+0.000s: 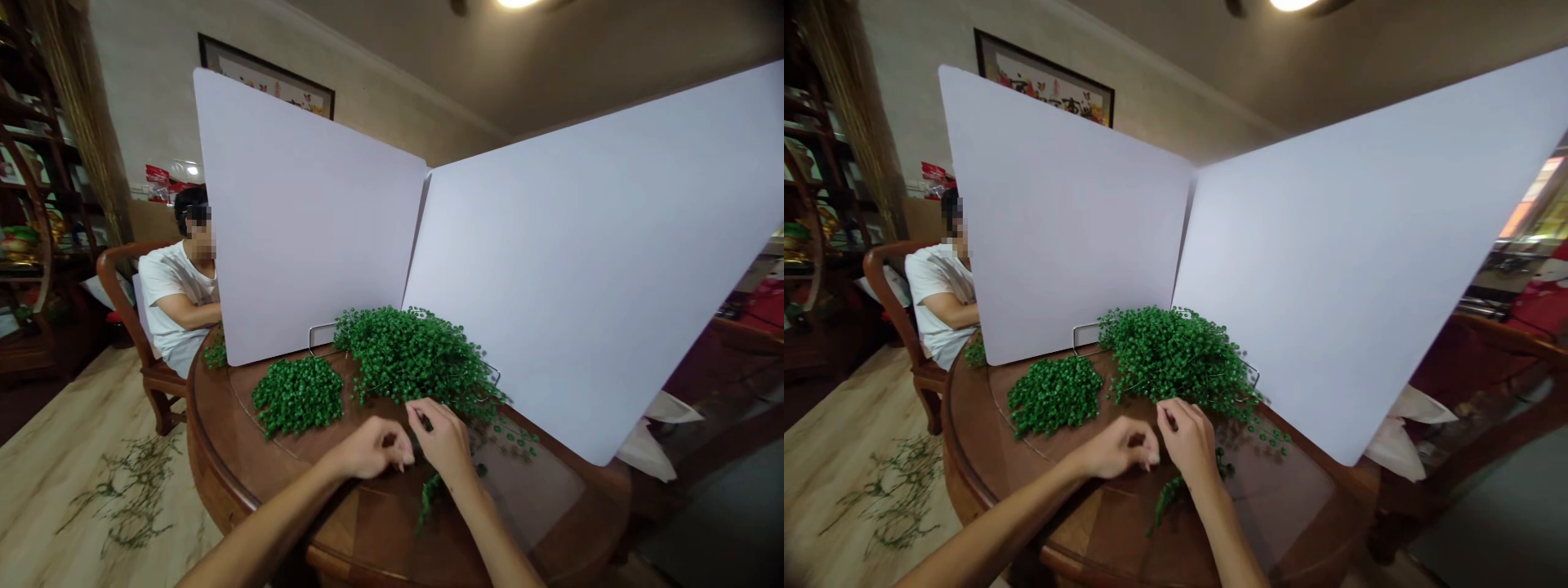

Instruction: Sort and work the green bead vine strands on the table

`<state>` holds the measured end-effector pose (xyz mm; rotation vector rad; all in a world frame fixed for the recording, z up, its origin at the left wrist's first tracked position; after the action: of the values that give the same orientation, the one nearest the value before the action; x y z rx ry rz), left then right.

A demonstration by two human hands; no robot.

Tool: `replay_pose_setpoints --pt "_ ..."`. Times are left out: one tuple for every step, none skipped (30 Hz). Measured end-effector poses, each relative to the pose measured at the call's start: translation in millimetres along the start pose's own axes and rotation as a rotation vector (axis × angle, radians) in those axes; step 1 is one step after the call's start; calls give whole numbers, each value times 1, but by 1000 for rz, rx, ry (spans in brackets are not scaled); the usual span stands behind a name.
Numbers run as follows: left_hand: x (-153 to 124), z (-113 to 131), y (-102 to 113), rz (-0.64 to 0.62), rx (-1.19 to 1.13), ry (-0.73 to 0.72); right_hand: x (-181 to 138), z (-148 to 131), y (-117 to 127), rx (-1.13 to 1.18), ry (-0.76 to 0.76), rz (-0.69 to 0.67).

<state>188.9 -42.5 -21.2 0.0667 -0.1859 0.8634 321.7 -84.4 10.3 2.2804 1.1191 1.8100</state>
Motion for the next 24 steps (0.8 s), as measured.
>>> replay_pose_setpoints --pt "0 -1 -2 -15 24 -7 2 3 -1 37 -59 26" --pt "1 -1 -1 7 29 -19 3 6 -2 85 -110 41" --pt "3 -1 2 72 23 -39 4 8 -4 137 -149 41" --pt "5 0 8 167 26 -66 5 9 -5 184 -174 32" --pt "7 1 15 279 59 -103 5 9 -6 219 -192 21" --pt "8 4 23 401 131 -149 5 9 -7 243 -205 13" --pt "7 7 32 524 236 -201 4 9 -7 257 -215 8" --pt "6 10 41 638 358 -248 2 8 -7 267 -224 6" --pt "4 13 49 736 479 -284 1 9 -6 274 -233 4" --pt "1 15 56 806 583 -304 0 9 -6 282 -242 -1" --pt "-1 16 62 859 662 -313 -2 9 -6 291 -255 -9" --pt "-3 17 67 900 716 -319 -3 10 -6 301 -274 -19" --pt "-5 17 71 936 753 -322 -5 12 -7 313 -301 -29" --pt "-7 18 75 974 775 -325 -6 13 -7 326 -331 -38" --pt "-9 19 78 1012 790 -327 -7 14 -8 341 -359 -46" --pt "-11 21 80 1052 802 -327 -8 15 -9 354 -384 -52" --pt "-13 22 81 1092 811 -324 -8 16 -9 363 -407 -55" --pt "-14 23 81 1123 815 -324 -9 17 -10 370 -427 -56" --pt "-16 25 80 1138 813 -331 -9 17 -10 373 -444 -56" --pt "-16 27 77 1128 805 -347 -9 18 -10 374 -456 -56" --pt "-17 29 74 1094 794 -369 -9 17 -10 375 -461 -56" --pt "-16 30 68 1040 780 -391 -9 17 -10 376 -460 -55" --pt "-15 31 62 972 765 -408 -9 17 -10 377 -452 -55" --pt "-15 32 56 895 748 -418 -9 16 -9 379 -443 -56"
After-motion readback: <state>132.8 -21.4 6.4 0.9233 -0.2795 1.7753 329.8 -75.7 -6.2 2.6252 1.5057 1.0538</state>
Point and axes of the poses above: each hand's wrist, its own x-axis towards the middle knuckle, its own y-axis out of the back of the hand, z = x × y, the point moved 4 cm from there along x, towards the middle knuckle, and after that the axes turned 10 degrees about z, right-handed, at the moved point
